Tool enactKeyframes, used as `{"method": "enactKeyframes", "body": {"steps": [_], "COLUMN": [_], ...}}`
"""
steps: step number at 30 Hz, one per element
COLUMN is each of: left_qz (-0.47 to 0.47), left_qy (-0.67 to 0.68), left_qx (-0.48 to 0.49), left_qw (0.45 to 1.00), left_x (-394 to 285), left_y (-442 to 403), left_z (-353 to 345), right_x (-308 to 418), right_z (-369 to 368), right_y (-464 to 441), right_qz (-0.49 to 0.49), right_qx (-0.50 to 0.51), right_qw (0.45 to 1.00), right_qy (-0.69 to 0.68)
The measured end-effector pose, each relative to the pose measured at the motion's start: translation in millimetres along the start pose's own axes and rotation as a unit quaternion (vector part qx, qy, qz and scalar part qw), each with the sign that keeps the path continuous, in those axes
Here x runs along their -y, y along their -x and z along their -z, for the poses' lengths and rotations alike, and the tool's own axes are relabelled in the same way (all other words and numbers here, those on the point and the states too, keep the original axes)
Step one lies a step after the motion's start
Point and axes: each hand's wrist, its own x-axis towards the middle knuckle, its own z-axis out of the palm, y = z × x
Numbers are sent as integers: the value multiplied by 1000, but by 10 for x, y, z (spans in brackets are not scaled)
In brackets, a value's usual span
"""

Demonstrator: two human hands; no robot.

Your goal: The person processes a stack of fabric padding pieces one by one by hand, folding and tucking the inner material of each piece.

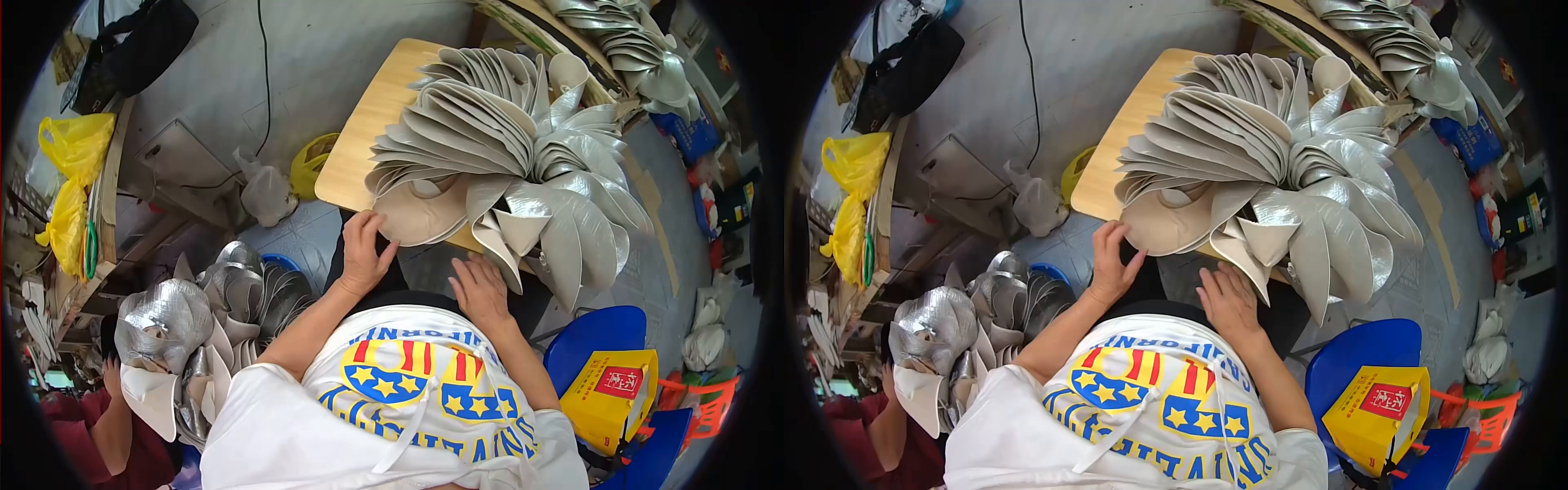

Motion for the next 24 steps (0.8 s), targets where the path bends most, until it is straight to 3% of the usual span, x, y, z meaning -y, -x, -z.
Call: {"method": "enactKeyframes", "body": {"steps": [3,6,8,11,18,24], "left_qz": [237,362,376,410,367,306], "left_qy": [137,273,388,436,493,504], "left_qx": [10,103,146,159,181,179], "left_qw": [962,886,829,785,768,787], "left_x": [41,202,285,219,176,78], "left_y": [74,100,232,170,90,19], "left_z": [41,-3,-93,-50,28,27], "right_x": [97,257,322,361,369,404], "right_z": [-6,96,63,-63,-294,-286], "right_y": [-82,-296,-414,-560,-768,-813], "right_qz": [-11,12,29,30,37,73], "right_qx": [13,0,-9,0,-35,-37], "right_qw": [995,989,987,985,989,994], "right_qy": [-97,-145,-161,-172,-138,-66]}}
